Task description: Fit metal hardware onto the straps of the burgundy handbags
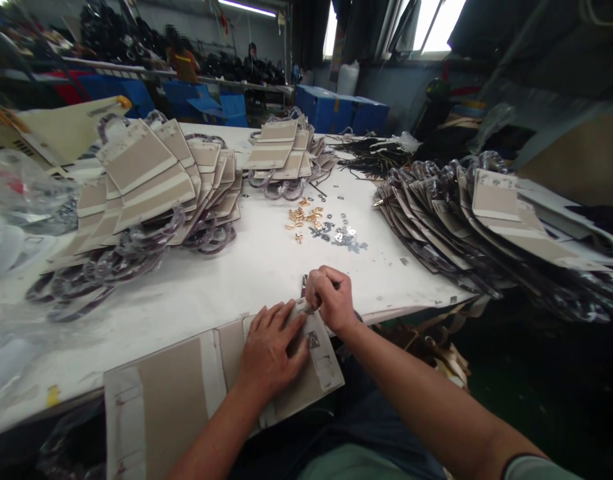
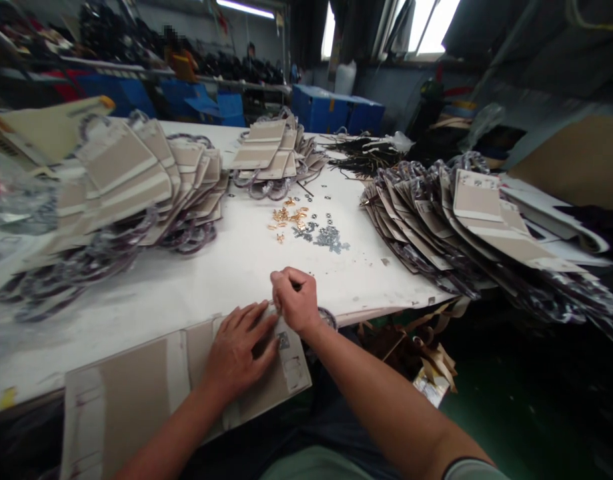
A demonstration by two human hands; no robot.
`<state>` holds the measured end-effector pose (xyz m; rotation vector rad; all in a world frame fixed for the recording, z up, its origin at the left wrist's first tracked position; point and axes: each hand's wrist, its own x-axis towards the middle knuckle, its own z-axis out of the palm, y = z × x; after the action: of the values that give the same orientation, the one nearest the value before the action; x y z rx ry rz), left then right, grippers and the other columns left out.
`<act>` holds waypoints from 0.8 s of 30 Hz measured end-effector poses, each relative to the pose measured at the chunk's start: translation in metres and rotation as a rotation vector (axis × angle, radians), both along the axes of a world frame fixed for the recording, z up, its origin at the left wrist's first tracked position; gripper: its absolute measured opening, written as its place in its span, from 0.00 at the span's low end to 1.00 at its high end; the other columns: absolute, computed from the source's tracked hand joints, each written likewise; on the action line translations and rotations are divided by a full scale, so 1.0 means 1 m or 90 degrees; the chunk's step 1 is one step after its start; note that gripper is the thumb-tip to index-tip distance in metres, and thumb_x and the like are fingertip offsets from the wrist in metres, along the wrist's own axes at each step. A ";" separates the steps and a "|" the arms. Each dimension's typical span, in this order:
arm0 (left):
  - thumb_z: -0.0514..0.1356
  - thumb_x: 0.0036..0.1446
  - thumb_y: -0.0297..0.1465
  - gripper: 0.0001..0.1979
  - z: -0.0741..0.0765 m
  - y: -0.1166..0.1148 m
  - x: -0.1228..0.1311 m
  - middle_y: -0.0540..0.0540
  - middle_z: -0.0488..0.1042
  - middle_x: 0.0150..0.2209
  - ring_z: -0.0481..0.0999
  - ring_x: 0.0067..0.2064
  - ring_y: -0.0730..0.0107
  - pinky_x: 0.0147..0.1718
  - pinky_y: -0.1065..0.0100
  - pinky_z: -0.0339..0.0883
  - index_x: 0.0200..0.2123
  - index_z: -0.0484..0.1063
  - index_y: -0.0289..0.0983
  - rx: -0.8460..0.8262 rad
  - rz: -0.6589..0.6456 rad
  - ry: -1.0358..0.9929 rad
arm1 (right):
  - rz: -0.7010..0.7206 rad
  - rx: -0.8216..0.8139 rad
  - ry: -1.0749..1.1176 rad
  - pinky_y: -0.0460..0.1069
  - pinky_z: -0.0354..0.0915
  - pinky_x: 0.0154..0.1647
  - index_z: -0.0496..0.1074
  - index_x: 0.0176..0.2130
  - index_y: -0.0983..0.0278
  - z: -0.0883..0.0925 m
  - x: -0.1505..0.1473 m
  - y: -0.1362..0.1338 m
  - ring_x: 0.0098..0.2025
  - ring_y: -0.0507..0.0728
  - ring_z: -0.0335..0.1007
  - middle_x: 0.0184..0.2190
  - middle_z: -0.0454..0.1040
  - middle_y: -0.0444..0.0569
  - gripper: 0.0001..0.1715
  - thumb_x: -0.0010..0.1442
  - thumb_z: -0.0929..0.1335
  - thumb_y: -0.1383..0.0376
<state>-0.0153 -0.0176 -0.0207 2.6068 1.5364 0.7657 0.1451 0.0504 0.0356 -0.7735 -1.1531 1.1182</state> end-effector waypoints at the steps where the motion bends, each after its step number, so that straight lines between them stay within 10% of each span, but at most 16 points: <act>1: 0.60 0.65 0.36 0.19 -0.001 0.000 -0.001 0.41 0.71 0.66 0.69 0.66 0.48 0.68 0.41 0.57 0.58 0.76 0.44 0.005 -0.006 -0.014 | 0.007 0.017 -0.050 0.49 0.56 0.24 0.61 0.20 0.60 0.000 -0.001 -0.003 0.19 0.50 0.55 0.15 0.61 0.40 0.29 0.67 0.70 0.53; 8: 0.56 0.66 0.35 0.20 0.016 0.023 0.001 0.40 0.79 0.56 0.74 0.58 0.54 0.60 0.54 0.65 0.59 0.73 0.39 -0.167 0.143 -0.077 | 0.026 0.050 -0.158 0.49 0.55 0.25 0.59 0.19 0.60 0.004 0.001 -0.006 0.20 0.51 0.55 0.15 0.61 0.40 0.30 0.68 0.68 0.52; 15: 0.58 0.62 0.50 0.19 0.050 0.060 0.005 0.44 0.83 0.36 0.81 0.39 0.55 0.35 0.62 0.65 0.34 0.81 0.44 -0.367 0.206 0.011 | 0.030 0.031 -0.162 0.49 0.57 0.25 0.60 0.19 0.60 0.007 0.004 -0.002 0.20 0.52 0.57 0.15 0.63 0.41 0.30 0.67 0.68 0.52; 24: 0.61 0.54 0.54 0.21 0.047 0.088 -0.003 0.49 0.78 0.24 0.76 0.29 0.64 0.27 0.65 0.54 0.25 0.79 0.44 -0.486 0.192 0.015 | 0.080 0.033 -0.093 0.50 0.57 0.23 0.62 0.18 0.59 0.039 -0.001 0.001 0.18 0.52 0.57 0.13 0.62 0.41 0.31 0.68 0.69 0.51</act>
<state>-0.0182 0.0703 0.0267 1.8588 1.7849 0.0909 0.1438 0.0513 0.0744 -0.7604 -1.3633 1.1467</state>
